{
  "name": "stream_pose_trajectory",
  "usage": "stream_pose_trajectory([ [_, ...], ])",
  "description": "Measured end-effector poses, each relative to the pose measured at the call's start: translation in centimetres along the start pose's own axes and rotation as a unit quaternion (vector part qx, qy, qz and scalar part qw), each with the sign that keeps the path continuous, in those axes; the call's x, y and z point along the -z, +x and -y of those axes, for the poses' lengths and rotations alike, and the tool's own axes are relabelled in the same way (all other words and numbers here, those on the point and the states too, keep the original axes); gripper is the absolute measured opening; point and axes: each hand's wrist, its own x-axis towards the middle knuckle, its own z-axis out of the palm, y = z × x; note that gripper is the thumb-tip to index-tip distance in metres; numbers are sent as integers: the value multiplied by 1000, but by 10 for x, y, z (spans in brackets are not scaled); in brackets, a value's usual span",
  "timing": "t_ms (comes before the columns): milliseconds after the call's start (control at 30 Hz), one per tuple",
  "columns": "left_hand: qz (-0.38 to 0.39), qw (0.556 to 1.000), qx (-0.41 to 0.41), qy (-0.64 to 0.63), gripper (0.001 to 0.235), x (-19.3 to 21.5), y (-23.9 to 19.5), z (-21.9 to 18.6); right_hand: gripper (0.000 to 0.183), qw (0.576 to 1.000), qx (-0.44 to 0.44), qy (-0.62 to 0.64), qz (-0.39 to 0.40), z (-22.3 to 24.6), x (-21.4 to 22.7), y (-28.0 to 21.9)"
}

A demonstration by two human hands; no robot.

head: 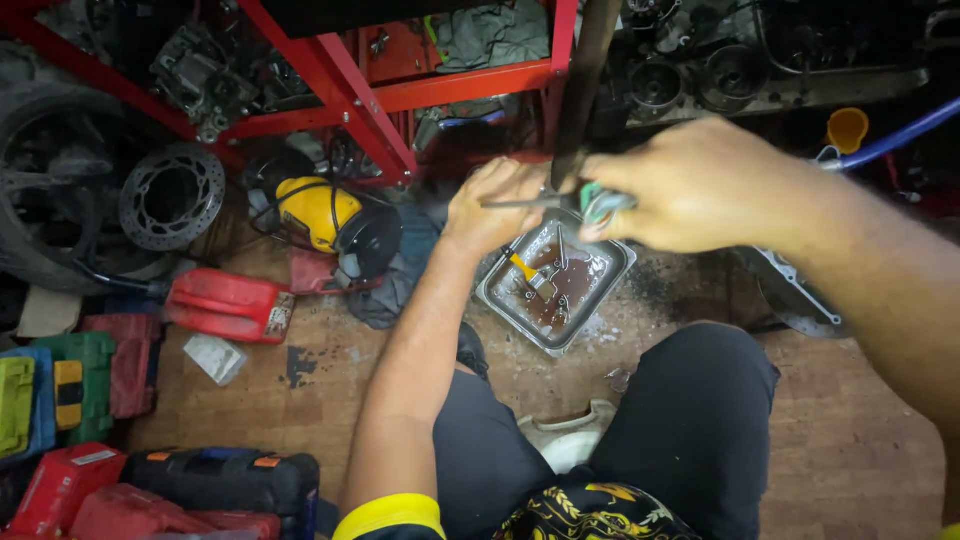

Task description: Cleaning and assembling motorcycle engine components using a brush and hand tools

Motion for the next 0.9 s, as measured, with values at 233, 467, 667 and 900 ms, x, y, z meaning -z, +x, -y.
stream_pose_trajectory([
  [233, 10, 992, 129, 0, 34, -9, -12, 25, 54, 986, -141, 21, 87, -5, 22, -17],
  [467, -122, 950, 201, -204, 27, 5, -7, 27, 63, 986, -162, 3, 31, -17, 8, -14],
  [667, -185, 904, 293, -252, 22, 1, 0, 25, 60, 988, -144, 48, 40, -9, 16, -22],
  [900, -183, 902, 305, -244, 23, -7, 7, 23, 58, 986, -109, 93, 87, -11, 16, -28],
])
